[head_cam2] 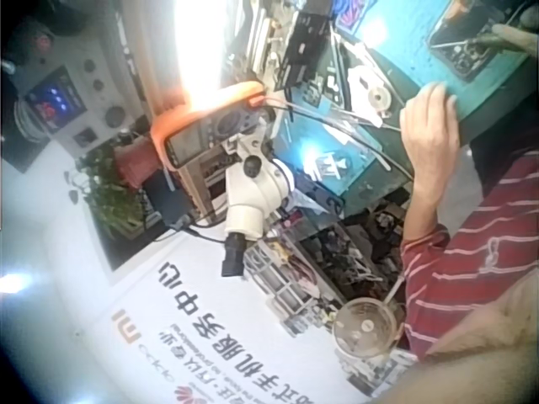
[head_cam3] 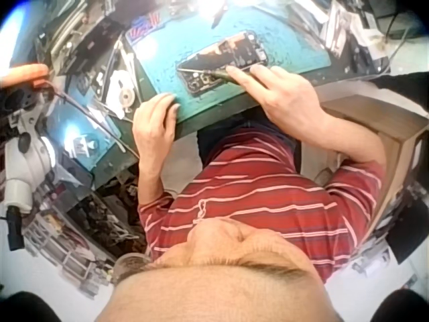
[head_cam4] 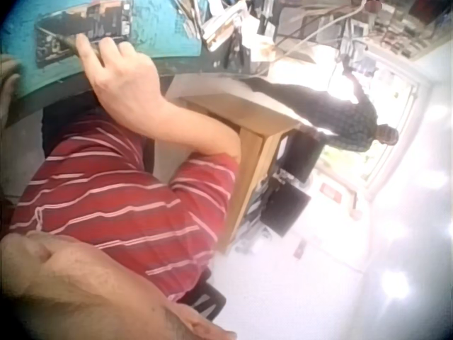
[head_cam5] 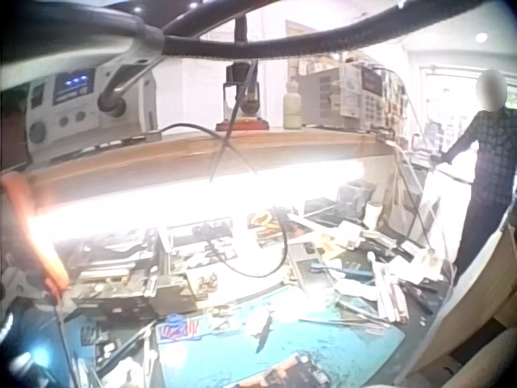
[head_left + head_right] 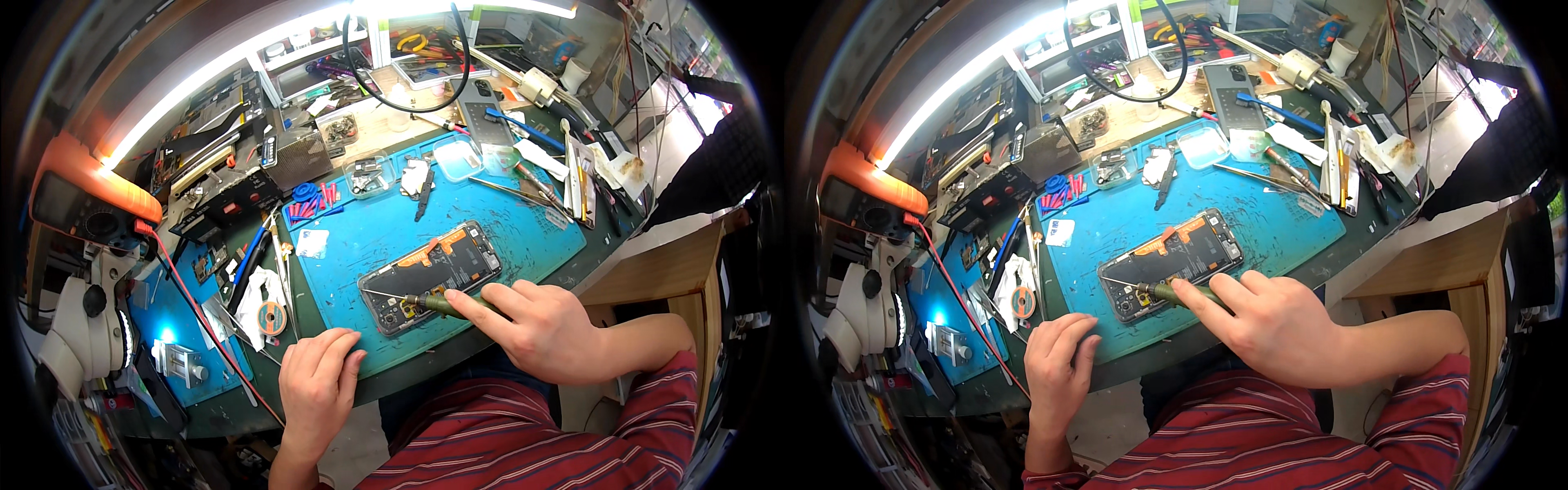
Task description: The person uses a soldering iron and tweezers to work on a disassembled smartphone motherboard on a cluttered workbench. The person repeatedly applies heat and adjusts small components on the board.
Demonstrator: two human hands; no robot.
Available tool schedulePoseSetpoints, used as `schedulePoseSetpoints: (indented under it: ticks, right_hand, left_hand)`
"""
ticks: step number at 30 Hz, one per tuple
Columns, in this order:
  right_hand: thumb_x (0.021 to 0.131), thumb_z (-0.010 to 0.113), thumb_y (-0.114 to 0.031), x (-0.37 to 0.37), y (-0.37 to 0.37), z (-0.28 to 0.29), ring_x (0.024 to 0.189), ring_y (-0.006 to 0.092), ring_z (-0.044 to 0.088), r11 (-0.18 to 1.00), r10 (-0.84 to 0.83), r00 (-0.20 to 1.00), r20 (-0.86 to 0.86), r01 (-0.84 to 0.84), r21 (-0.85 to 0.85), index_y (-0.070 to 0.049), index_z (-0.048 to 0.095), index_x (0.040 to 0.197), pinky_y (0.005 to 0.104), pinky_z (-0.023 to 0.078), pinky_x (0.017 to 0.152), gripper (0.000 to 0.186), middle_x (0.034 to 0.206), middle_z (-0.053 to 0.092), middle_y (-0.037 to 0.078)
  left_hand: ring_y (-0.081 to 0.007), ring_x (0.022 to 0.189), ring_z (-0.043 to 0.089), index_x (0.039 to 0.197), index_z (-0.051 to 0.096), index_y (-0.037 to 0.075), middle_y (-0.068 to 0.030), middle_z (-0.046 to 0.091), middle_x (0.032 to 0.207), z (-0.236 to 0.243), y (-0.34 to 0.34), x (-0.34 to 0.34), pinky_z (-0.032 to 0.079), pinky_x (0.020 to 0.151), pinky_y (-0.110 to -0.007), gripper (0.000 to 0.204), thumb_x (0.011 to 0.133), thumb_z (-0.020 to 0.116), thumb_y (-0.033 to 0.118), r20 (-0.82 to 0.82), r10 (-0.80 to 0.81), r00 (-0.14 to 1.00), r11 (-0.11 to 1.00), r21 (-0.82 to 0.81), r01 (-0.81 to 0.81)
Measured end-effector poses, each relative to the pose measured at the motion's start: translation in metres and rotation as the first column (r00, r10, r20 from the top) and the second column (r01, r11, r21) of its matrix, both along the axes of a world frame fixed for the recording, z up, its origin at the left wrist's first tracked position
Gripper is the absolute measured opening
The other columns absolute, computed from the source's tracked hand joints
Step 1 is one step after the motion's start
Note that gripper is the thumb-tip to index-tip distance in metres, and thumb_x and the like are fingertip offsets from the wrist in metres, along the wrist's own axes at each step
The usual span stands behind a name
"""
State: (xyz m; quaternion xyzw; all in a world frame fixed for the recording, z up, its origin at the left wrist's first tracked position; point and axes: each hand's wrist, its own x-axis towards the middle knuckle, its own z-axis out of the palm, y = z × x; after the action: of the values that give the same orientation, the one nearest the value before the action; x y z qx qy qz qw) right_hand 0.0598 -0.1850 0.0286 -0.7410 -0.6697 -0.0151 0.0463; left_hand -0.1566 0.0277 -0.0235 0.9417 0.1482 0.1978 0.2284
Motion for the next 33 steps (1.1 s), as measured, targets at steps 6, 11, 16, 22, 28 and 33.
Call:
schedulePoseSetpoints:
  ticks: [6, 11, 16, 22, 28, 33]
  right_hand:
    - [0.085, 0.065, -0.011, -0.004, -0.002, 0.001, 0.078, 0.0172, 0.06, 1.0, -0.006, 1.0, 0.003, 0.006, -0.012, -0.008, 0.06, 0.152, 0.0285, 0.053, 0.064, 0.066, 0.097, 0.06, 0.002]
    - [0.085, 0.065, -0.011, -0.004, 0.002, -0.003, 0.077, 0.0164, 0.059, 0.999, -0.011, 0.999, 0.034, 0.009, 0.047, -0.009, 0.061, 0.151, 0.0279, 0.052, 0.062, 0.067, 0.096, 0.06, 0.001]
    - [0.084, 0.066, -0.012, -0.005, -0.007, 0.005, 0.076, 0.0157, 0.059, 1.0, 0.002, 1.0, 0.001, -0.002, -0.024, -0.009, 0.061, 0.15, 0.0272, 0.051, 0.062, 0.066, 0.098, 0.062, 0.001]
    - [0.084, 0.066, -0.012, -0.004, 0.0, 0.001, 0.077, 0.0152, 0.059, 1.0, -0.004, 0.999, 0.034, 0.003, 0.026, -0.008, 0.063, 0.148, 0.0264, 0.05, 0.06, 0.064, 0.096, 0.061, 0.001]
    - [0.085, 0.065, -0.011, -0.009, -0.005, 0.006, 0.076, 0.0153, 0.059, 1.0, -0.004, 1.0, -0.002, 0.004, -0.02, -0.008, 0.062, 0.149, 0.0264, 0.051, 0.06, 0.065, 0.096, 0.06, 0.002]
    - [0.085, 0.065, -0.012, -0.007, 0.001, -0.001, 0.075, 0.0154, 0.059, 0.999, -0.023, 0.999, 0.036, 0.021, 0.041, -0.008, 0.062, 0.149, 0.0264, 0.051, 0.06, 0.065, 0.094, 0.059, 0.002]
  left_hand:
    - [-0.0281, 0.089, 0.066, 0.108, 0.073, 0.003, -0.0085, 0.075, 0.108, 0.0, 0.001, 0.001, 0.05, 0.08, -0.039, 0.019, 0.09, 0.078, 0.006, 0.009, -0.005, 1.0, 1.0, 0.002, 0.005]
    - [-0.0266, 0.088, 0.066, 0.108, 0.073, 0.004, -0.0071, 0.075, 0.108, -0.001, 0.001, 0.0, 0.049, 0.079, -0.039, 0.019, 0.091, 0.078, 0.008, 0.008, -0.004, 1.0, 1.0, 0.017, 0.004]
    - [-0.024, 0.089, 0.067, 0.109, 0.074, 0.005, -0.0049, 0.075, 0.108, -0.004, 0.003, -0.002, 0.047, 0.077, -0.038, 0.019, 0.091, 0.079, 0.01, 0.014, -0.009, 1.0, 0.999, 0.032, 0.009]
    - [-0.024, 0.09, 0.067, 0.109, 0.074, 0.005, -0.0045, 0.075, 0.108, -0.004, 0.003, -0.001, 0.047, 0.078, -0.038, 0.019, 0.091, 0.079, 0.01, 0.016, -0.01, 1.0, 0.999, 0.043, 0.01]
    - [-0.0238, 0.089, 0.066, 0.108, 0.074, 0.005, -0.0044, 0.075, 0.107, -0.005, 0.003, -0.002, 0.046, 0.077, -0.038, 0.019, 0.091, 0.079, 0.009, 0.023, -0.007, 1.0, 0.999, 0.035, 0.006]
    - [-0.0246, 0.089, 0.067, 0.108, 0.074, 0.005, -0.0053, 0.075, 0.107, -0.004, 0.003, 0.0, 0.047, 0.079, -0.038, 0.018, 0.091, 0.078, 0.009, 0.029, -0.01, 1.0, 1.0, 0.026, 0.009]
